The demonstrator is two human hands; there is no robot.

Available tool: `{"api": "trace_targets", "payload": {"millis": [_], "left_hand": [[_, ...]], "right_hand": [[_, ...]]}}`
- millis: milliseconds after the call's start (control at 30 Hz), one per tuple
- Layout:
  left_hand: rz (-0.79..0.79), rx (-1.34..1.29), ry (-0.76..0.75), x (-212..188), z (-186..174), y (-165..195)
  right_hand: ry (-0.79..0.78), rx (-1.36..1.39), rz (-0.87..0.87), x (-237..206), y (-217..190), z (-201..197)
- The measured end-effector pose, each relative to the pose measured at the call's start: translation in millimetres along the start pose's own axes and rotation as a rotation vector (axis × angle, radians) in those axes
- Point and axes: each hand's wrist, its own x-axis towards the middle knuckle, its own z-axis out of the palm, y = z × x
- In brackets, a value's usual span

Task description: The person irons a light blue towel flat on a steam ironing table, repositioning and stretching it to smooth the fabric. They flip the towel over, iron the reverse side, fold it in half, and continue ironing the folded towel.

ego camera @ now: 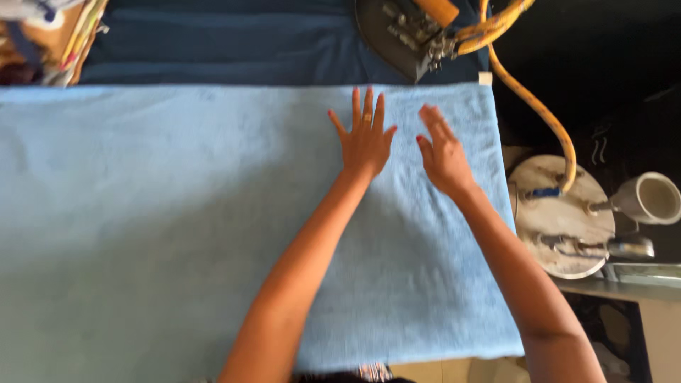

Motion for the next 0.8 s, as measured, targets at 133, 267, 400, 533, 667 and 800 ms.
{"api": "trace_targets", "payload": {"millis": [133,267,400,533,667,800], "left_hand": [[-0.007,-0.104,-0.076,-3,16,-4],[-0.035,-0.105,-0.169,-1,16,-4],[-0.046,-0.067,-0.196,8,8,-4],[-0.057,-0.079,-0.232,3,6,-3],[-0.06,-0.089,-0.219,-2,10,-3],[-0.067,-0.123,-0.216,-2,6,-1]], "right_hand": [[0.11,-0.089,-0.023,88,10,-3],[0.204,-0.336,-0.241,159,19,-8],[0.137,-0.633,-0.137,232,41,-4],[-0.089,-0.594,0.094,267,70,-10],[-0.051,-0.56,-0.044,267,82,-49],[-0.095,-0.619,-0.103,223,57,-107]]}}
